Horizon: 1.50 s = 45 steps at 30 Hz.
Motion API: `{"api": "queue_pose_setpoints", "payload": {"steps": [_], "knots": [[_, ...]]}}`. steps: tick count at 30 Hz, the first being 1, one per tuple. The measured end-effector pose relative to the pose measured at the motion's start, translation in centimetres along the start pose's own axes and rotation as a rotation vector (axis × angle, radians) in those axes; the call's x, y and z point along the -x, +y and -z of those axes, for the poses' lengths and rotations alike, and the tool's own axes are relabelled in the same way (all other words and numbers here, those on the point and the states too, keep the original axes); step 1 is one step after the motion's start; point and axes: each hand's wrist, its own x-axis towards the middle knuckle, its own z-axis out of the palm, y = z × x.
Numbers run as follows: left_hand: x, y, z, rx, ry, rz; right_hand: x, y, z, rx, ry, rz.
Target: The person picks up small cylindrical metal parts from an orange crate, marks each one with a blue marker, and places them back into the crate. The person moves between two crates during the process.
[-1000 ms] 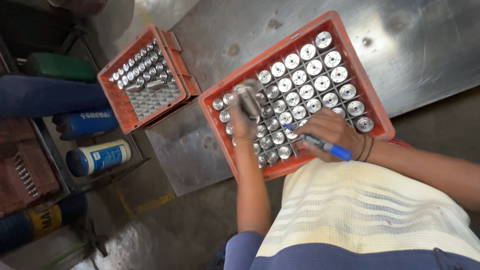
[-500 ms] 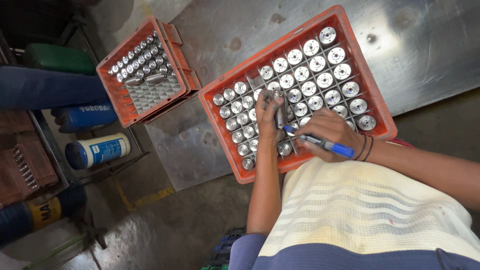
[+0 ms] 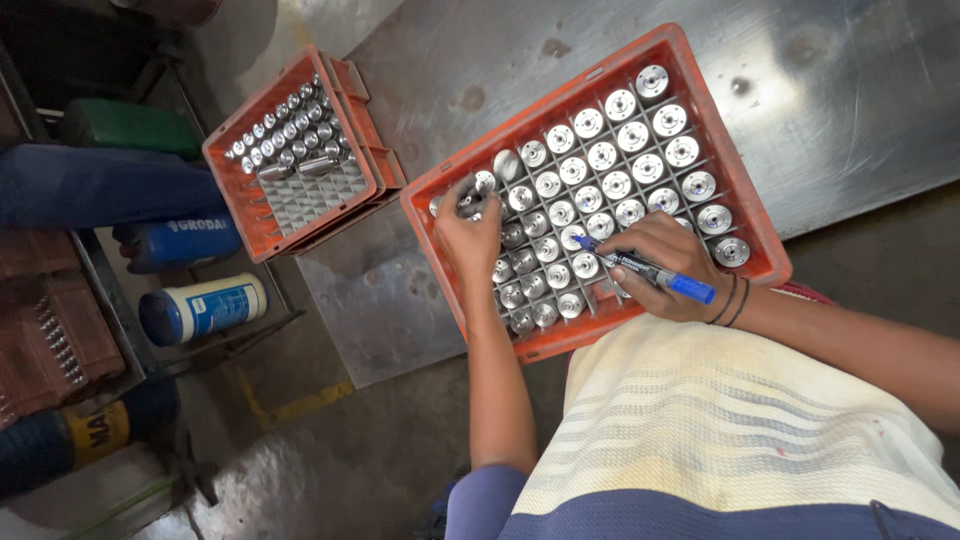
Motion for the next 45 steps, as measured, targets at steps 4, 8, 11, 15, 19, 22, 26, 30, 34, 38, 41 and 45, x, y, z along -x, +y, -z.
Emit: {"api": "queue_pose_setpoints", "payload": {"steps": [4,8,11,15,19,22,26,30,34,38,41,45], "knots": [[1.2,0.6,-1.6,-0.335,-0.064,-0.053,0.0,0.3,-0.2,-0.004,-0.003,-0.02],[0.8,1.5,-0.1,-0.395,-0.128,-0.055,0.0,0.1,0.1,-0.004,-0.005,-0.021],[0.7,1.7,2.0,-0.049,-0.083,-0.141,-0.3,-0.4,0.5,0.026,0.02,0.036],[3.2,2.0,-0.8,1.125,-0.314,0.389,-1.2,-1.1,0.1,0.02,-0.098,0.193],[5.9,2.1,-4.8,1.108,-0.396,0.527,-1.7,-0.9,-0.2,0.048,0.016,0.119],[6.7,2.3,-5.3,1.105,-0.328,0.586,-1.0,-0.9,-0.3,-0.035,-0.203,0.179],[6.7,2.8,-4.8,1.011,-0.353,0.485,-0.3,-0.5,-0.3,-0.056,-0.017,0.092],[6.5,3.1,-4.8,1.096,-0.393,0.489,0.0,-0.4,-0.4,-0.044,-0.021,0.04],[6.4,2.2,-4.6,1.184,-0.358,0.493,0.2,-0.5,-0.4,-0.063,-0.102,0.15],[4.8,0.8,-3.4,0.312,-0.143,0.28,0.2,0.0,-0.3,-0.025,0.031,0.024],[1.0,-0.2,-1.0,0.907,-0.072,0.517,0.3,0.4,-0.3,-0.019,0.047,-0.003],[-3.5,-1.7,5.2,1.501,0.363,0.381,0.7,0.4,-0.1,0.014,0.005,-0.002]]}}
